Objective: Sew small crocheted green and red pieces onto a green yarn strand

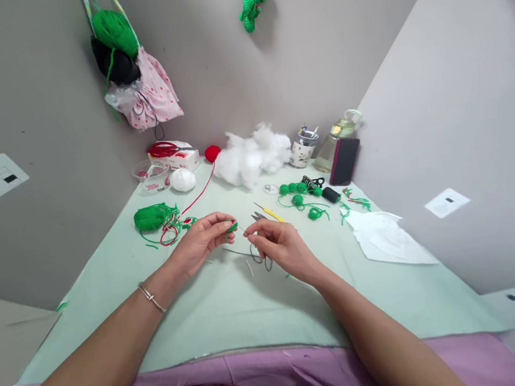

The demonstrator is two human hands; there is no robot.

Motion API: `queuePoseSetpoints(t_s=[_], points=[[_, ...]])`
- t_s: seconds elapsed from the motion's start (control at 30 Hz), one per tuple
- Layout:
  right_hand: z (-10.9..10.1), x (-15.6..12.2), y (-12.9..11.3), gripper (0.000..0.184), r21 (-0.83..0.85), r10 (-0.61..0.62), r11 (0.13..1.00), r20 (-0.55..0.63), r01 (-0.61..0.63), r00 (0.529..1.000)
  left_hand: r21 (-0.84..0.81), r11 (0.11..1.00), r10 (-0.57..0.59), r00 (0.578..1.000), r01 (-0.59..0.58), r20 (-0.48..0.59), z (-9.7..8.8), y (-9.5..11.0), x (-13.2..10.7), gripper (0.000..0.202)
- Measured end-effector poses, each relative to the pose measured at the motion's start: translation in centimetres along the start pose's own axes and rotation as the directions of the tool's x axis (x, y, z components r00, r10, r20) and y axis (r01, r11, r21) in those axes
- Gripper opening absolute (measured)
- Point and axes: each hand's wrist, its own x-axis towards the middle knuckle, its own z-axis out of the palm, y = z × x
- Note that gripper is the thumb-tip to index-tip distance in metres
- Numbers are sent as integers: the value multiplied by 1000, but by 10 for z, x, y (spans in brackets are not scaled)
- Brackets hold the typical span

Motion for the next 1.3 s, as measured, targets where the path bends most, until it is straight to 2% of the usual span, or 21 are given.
queuePoseSetpoints(t_s=[0.23,0.6,0.73,0.87,1.0,1.1,1.17,1.23,1.3], points=[[2,1,2,16,-8,25,1000,27,-25,999,10,1000,24,1000,-24,-3,-2,0,1,23],[4,2,2,14,5,60,998,27,-60,998,143,988,62,998,-62,-2,-2,-6,3,24],[4,2,-1,19,84,70,994,27,-72,997,64,998,12,1000,-12,8,3,-2,-1,23],[1,5,1,24,196,53,979,43,-60,998,-61,998,14,1000,-13,21,3,-1,-1,21],[0,6,7,23,267,52,962,10,-53,999,-104,994,9,999,-14,-50,-1,-4,1,19],[1,6,9,23,256,46,966,-19,-39,999,-85,993,63,984,-78,-167,-1,-3,1,16],[2,6,9,22,229,39,973,-27,-32,999,-29,990,126,964,-136,-235,1,0,-1,21],[3,5,7,21,194,30,981,-25,-25,999,50,974,226,942,-221,-249,4,5,-4,31],[4,4,6,21,160,24,987,-16,-21,1000,152,937,339,921,-313,-193,6,9,-7,37]])
